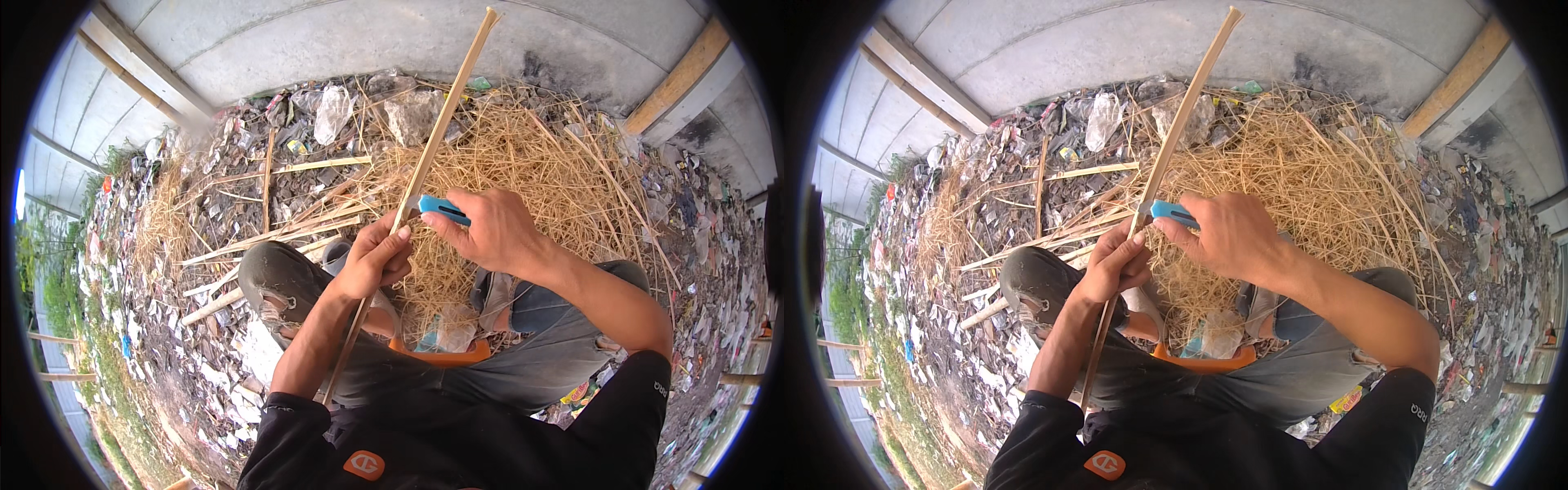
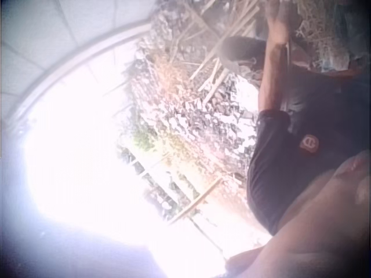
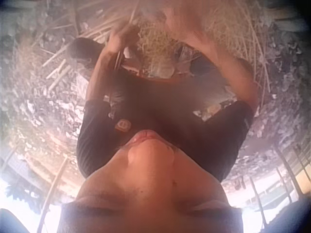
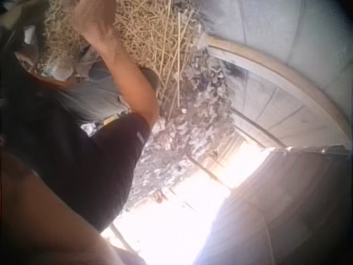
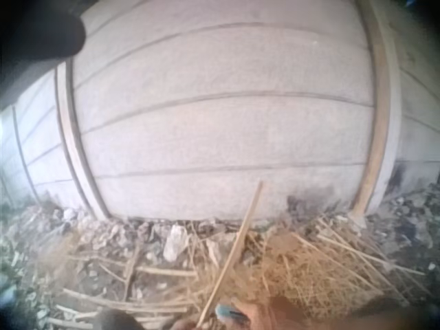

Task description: The person sits on the ground and uses a utility knife to peel the outer layer off a long bamboo stick. They hold the stick with one hand and scrape the blade along its length to remove the skin, repeating the motion to clean the surface.

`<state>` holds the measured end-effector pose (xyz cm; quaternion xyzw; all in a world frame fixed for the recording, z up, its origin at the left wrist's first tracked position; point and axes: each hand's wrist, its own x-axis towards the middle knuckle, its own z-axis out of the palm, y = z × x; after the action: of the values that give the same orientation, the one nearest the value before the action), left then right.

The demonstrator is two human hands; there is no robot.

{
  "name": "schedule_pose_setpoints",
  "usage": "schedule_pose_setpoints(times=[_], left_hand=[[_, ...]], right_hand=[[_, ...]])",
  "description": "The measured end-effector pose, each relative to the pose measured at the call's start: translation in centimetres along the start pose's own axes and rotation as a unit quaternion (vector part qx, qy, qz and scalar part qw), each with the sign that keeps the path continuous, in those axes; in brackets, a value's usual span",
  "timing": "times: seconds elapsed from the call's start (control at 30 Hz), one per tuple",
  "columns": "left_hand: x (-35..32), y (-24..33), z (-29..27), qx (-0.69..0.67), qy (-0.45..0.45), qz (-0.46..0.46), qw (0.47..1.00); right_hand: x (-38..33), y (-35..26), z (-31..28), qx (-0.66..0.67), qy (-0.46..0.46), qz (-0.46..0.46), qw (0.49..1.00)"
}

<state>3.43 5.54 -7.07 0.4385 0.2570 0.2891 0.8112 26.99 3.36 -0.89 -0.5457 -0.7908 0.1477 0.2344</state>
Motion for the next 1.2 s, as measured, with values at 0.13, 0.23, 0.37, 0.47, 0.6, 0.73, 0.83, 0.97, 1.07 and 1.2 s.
schedule_pose_setpoints(times=[0.13,0.23,0.37,0.47,0.6,0.73,0.83,0.97,1.07,1.2], left_hand=[[0.3,-0.3,0.6,0.003,-0.004,0.005,1.0],[0.4,-0.9,0.4,0.005,0.003,-0.017,1.0],[0.0,-1.1,0.6,0.008,0.003,-0.035,0.999],[-0.7,-1.5,0.0,0.013,-0.029,-0.025,0.999],[-0.5,-1.4,0.2,0.02,-0.011,-0.021,1.0],[-0.1,-1.2,0.4,0.031,0.012,-0.021,0.999],[-1.4,-1.5,0.7,0.055,-0.01,-0.061,0.997],[-3.7,-1.7,0.3,0.16,-0.081,-0.062,0.982],[-2.8,-2.0,-0.4,0.06,-0.066,-0.079,0.993],[-1.8,-2.0,-0.3,0.055,-0.059,-0.051,0.995]], right_hand=[[-0.4,-0.7,1.6,-0.001,-0.021,-0.022,1.0],[0.8,0.4,1.2,0.01,-0.034,-0.004,0.999],[0.3,0.8,1.3,0.027,-0.042,-0.007,0.999],[-0.6,-0.2,0.9,0.029,-0.06,-0.009,0.998],[-1.0,-0.2,1.7,0.019,-0.052,-0.008,0.998],[0.4,1.6,1.7,-0.011,-0.027,0.004,1.0],[3.3,7.6,1.4,-0.033,0.023,0.107,0.993],[3.4,22.4,-11.5,-0.12,0.183,0.308,0.926],[1.2,23.2,-12.4,-0.09,0.324,0.243,0.91],[0.9,13.0,-9.3,-0.001,0.259,0.186,0.948]])
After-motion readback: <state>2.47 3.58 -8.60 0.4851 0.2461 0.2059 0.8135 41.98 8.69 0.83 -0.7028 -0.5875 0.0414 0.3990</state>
